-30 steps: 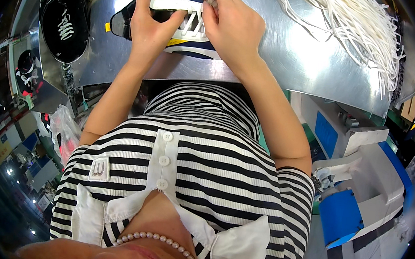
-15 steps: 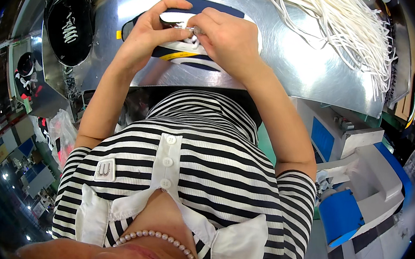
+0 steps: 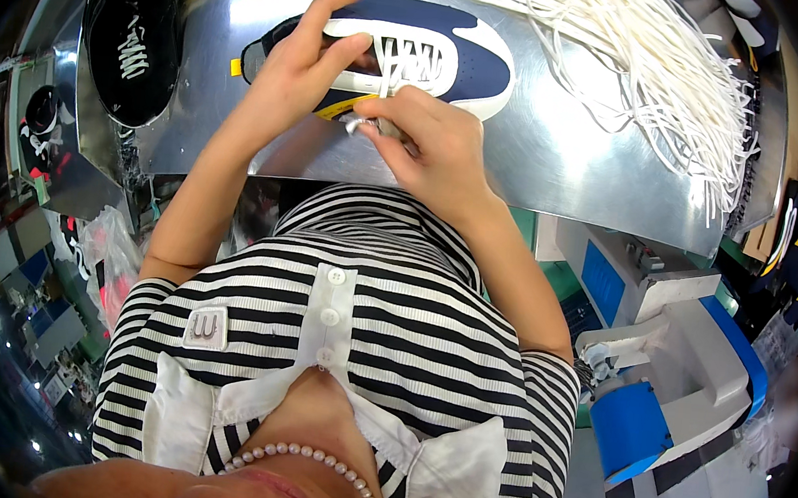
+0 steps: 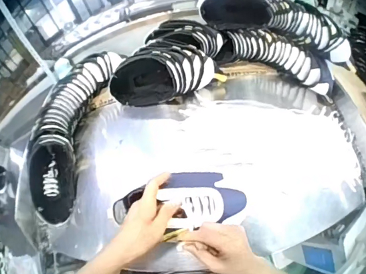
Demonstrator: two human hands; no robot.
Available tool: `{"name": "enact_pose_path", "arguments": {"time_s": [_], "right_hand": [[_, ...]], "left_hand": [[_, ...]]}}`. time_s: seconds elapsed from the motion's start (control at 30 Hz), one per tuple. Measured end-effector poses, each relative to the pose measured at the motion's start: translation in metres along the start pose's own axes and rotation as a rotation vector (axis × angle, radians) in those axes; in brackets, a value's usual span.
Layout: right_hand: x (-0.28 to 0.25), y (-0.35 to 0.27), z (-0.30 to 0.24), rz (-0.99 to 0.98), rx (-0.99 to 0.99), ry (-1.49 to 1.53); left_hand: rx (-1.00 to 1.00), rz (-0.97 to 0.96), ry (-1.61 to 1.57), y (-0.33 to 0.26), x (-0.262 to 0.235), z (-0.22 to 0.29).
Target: The person laces shoes by hand, pulling white laces through the eyelets of blue and yellow sneakers and placing the finished pairs onto a stack.
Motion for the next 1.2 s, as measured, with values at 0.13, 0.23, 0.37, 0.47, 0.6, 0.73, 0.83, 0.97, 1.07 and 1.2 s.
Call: {"name": "enact_pose_path", "arguments": {"time_s": [0.13, 0.23, 0.37, 0.47, 0.6, 0.73, 0.83, 0.97, 1.07, 1.2], "right_hand": [[-0.015, -0.035, 0.007, 0.021, 0.308, 0.265], [-0.031, -0.048, 0.021, 0.248, 0.687, 0.308], [-0.009, -0.022, 0.021, 0.164, 0.449, -0.001], [0.000, -0.019, 0.030, 0.274, 0.481, 0.090], [-0.002, -0.006, 0.019, 0.408, 0.364, 0.326], [0.001, -0.003, 0.026, 0.380, 0.309, 0.214], [0.000, -0.004, 0.028, 0.412, 0.321, 0.244], [-0.003, -0.008, 0.015, 0.343, 0.274, 0.169], [-0.002, -0.024, 0.012, 0.138, 0.371, 0.114], [-0.006, -0.026, 0.011, 0.110, 0.363, 0.012]], "left_hand": [[0.199, 0.147, 0.242, -0.043, -0.019, 0.009], [0.352, 0.178, 0.429, -0.053, -0.012, 0.012], [0.418, 0.182, 0.440, -0.048, 0.000, 0.011], [0.411, 0.191, 0.411, -0.045, -0.001, 0.011], [0.291, 0.153, 0.382, -0.041, -0.003, 0.004], [0.268, 0.079, 0.349, -0.042, 0.003, 0.006], [0.258, 0.156, 0.439, -0.037, 0.008, 0.004], [0.415, 0.292, 0.466, -0.043, 0.009, 0.008], [0.507, 0.348, 0.516, -0.045, 0.011, 0.006], [0.533, 0.352, 0.533, -0.043, 0.013, 0.005]]}}
Point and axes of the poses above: each hand's wrist, its own y-axis towards the middle knuckle, its own x-axis out of the palm, z = x × y, the point moved 7 cm from there along y, towards the middle knuckle, and after that the axes turned 11 degrees about -x, right-handed, at the moved point
